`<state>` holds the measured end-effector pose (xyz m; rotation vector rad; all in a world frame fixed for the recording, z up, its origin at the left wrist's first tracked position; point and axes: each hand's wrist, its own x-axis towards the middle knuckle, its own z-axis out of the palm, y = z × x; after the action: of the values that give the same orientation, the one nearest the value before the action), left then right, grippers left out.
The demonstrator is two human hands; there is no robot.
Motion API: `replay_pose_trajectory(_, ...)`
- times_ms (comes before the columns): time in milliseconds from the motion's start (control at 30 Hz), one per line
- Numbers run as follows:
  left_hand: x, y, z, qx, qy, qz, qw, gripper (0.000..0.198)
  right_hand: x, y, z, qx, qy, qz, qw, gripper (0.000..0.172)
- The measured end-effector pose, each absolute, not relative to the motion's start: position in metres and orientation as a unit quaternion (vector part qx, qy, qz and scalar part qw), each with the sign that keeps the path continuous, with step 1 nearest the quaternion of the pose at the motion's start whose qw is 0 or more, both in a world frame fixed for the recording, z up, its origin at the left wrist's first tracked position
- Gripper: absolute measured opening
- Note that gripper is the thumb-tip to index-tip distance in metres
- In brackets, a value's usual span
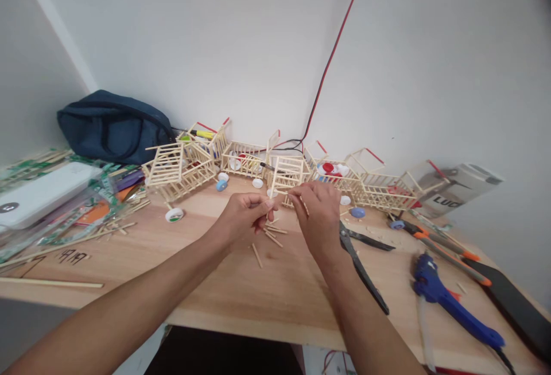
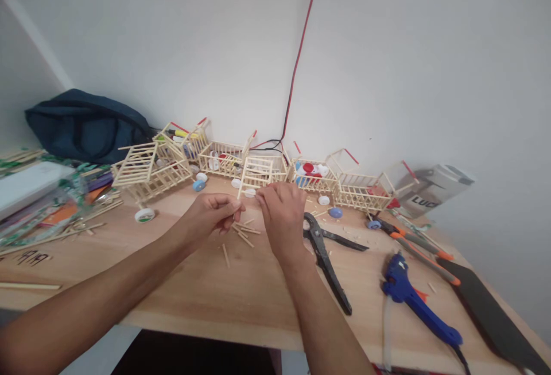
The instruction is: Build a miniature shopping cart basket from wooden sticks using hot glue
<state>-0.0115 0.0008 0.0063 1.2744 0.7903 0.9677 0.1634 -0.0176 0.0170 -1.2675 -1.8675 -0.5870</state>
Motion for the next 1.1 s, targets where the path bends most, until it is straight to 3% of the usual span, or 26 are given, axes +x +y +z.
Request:
replay_pose_trajectory(533, -0.0101, -0.0007, 0.0079, 0.528, 0.333, 0.448, 0.64, 0.033, 0.1621, -0.0171, 0.0164, -0.503, -0.722, -0.22, 0.42, 0.011)
replay_pose_trajectory(833, -0.0104, 0.0016, 0.0039, 0.526, 0.331, 0.453, 0.639, 0.033, 0.1626, -0.0167, 0.0163, -0.503, -0.717, -0.202, 0.438, 0.017)
replay_pose_trajectory(967, -0.0113, 0.0019, 0.0051, 0.52, 0.333, 0.459, 0.638, 0.034, 0.1635, -0.0181, 0.0197, -0.494, -0.695, -0.137, 0.504, 0.019)
replay_pose_trajectory(1100, -0.0115, 0.0012, 0.009, 0.51, 0.335, 0.47, 0.638, 0.035, 0.1672, -0.0121, 0.0172, -0.516, -0.609, 0.02, 0.603, 0.023)
